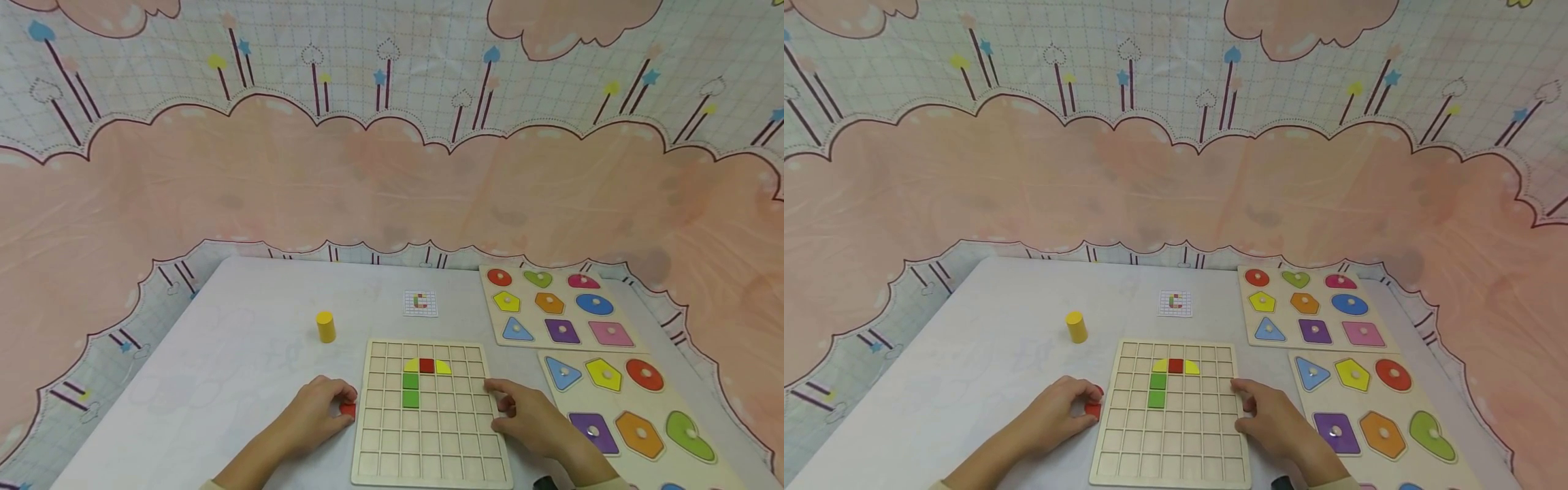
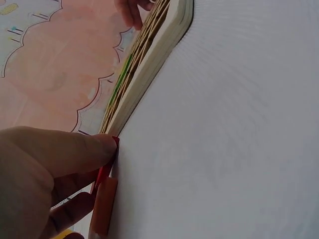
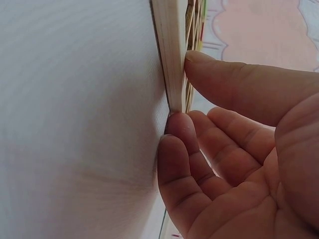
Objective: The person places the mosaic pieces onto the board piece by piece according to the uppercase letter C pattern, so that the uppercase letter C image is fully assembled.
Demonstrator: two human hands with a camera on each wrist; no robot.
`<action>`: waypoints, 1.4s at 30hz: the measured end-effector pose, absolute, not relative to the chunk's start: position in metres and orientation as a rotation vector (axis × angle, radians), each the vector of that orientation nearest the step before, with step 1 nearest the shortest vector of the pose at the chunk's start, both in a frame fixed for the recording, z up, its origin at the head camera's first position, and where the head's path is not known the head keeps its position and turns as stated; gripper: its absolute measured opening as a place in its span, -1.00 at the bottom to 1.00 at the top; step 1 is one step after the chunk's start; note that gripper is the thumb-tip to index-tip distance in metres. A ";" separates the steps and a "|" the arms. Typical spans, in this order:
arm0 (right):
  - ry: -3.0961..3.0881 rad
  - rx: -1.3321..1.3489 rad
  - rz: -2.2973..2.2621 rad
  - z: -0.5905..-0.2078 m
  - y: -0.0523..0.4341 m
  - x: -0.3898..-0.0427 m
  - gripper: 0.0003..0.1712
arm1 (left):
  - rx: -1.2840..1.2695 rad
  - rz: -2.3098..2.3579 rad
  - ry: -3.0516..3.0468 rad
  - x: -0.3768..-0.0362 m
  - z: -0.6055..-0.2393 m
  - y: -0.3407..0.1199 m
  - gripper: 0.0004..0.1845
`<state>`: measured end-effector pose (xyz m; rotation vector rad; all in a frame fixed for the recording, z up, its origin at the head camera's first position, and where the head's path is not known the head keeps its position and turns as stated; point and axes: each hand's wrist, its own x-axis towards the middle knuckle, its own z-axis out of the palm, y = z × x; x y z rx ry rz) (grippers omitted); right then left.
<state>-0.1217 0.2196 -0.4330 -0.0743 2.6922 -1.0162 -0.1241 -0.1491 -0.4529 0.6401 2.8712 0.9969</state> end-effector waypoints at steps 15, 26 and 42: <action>2.700 -0.101 -1.020 -0.433 0.221 -0.121 -0.32 | 0.690 0.991 2.943 -0.123 -0.449 -0.148 -0.79; 2.698 -0.074 -1.011 -0.430 0.218 -0.121 -0.32 | 0.759 0.996 2.889 -0.127 -0.444 -0.128 -0.83; 2.689 -0.063 -1.016 -0.432 0.219 -0.122 -0.30 | 0.828 0.970 2.781 -0.129 -0.445 -0.088 -0.84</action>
